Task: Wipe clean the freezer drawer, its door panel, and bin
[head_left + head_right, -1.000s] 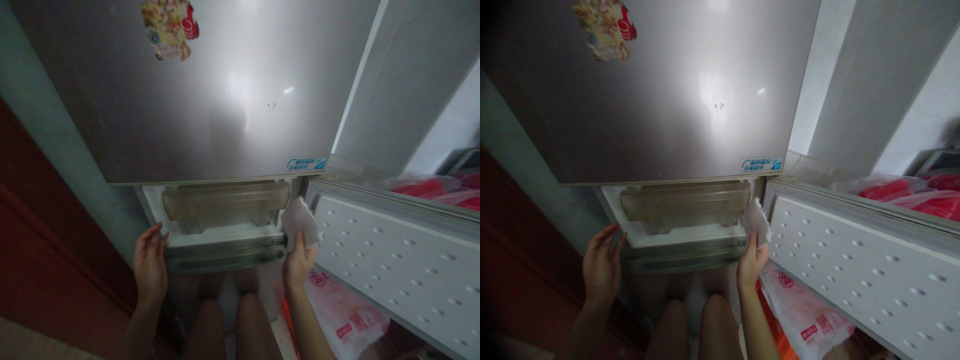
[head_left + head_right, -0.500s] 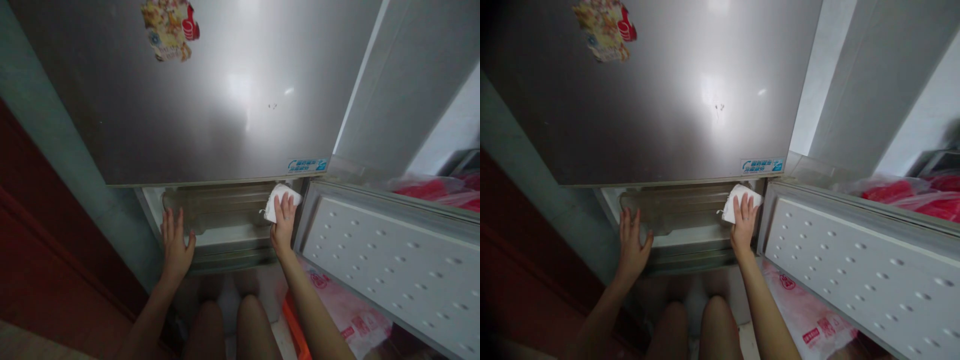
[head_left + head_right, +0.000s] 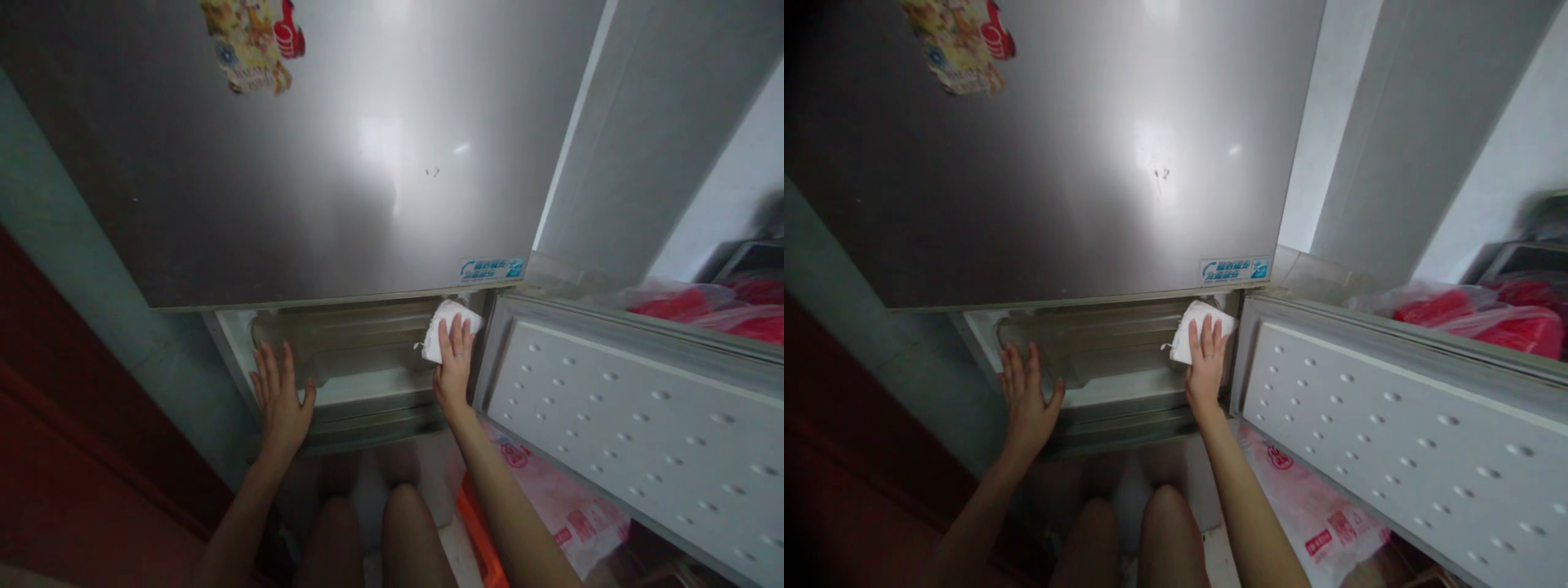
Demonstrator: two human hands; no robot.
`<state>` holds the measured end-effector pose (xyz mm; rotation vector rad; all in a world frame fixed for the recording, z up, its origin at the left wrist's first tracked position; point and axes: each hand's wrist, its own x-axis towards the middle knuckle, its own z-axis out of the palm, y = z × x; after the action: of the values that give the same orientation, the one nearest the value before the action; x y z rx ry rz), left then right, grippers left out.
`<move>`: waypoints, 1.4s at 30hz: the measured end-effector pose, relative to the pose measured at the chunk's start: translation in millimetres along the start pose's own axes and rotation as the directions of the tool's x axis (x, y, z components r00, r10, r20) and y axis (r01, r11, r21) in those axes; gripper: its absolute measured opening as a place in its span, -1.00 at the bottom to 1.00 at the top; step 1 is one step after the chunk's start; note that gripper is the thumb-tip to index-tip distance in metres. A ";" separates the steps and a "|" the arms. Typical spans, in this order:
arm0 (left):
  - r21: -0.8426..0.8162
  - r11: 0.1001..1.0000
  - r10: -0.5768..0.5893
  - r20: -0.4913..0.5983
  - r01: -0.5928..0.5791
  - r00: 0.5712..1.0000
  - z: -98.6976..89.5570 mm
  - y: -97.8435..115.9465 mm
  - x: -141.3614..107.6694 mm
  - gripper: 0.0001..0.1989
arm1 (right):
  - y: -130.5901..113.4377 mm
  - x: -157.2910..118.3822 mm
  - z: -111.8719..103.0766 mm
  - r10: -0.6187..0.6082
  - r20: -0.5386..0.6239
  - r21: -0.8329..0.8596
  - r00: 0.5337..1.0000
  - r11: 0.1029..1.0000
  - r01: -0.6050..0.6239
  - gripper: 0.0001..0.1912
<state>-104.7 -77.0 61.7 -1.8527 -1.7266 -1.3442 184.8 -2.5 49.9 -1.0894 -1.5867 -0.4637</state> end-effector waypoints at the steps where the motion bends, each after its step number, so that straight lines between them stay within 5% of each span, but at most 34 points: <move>1: -0.008 1.000 -0.003 0.001 0.003 1.000 0.3 0.1 0.5 -0.20 | 0.2 0.5 0.1 0.000 0.000 0.002 1.000 1.000 0.000 -0.13; 24: 0.040 0.999 -0.003 0.037 0.002 0.999 23.6 -15.3 25.9 -0.22 | 6.4 13.3 14.6 0.049 0.108 0.068 0.993 0.996 -0.057 -0.24; 42: 0.028 1.000 -0.010 0.017 0.009 1.000 38.7 -23.4 43.5 -0.28 | 7.2 9.3 32.0 0.104 0.148 0.075 0.984 0.990 -0.116 -0.13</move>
<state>-115.0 -15.2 65.2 -1.8487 -1.7558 -1.3047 173.3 29.4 46.4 -1.1610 -1.6463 -0.2476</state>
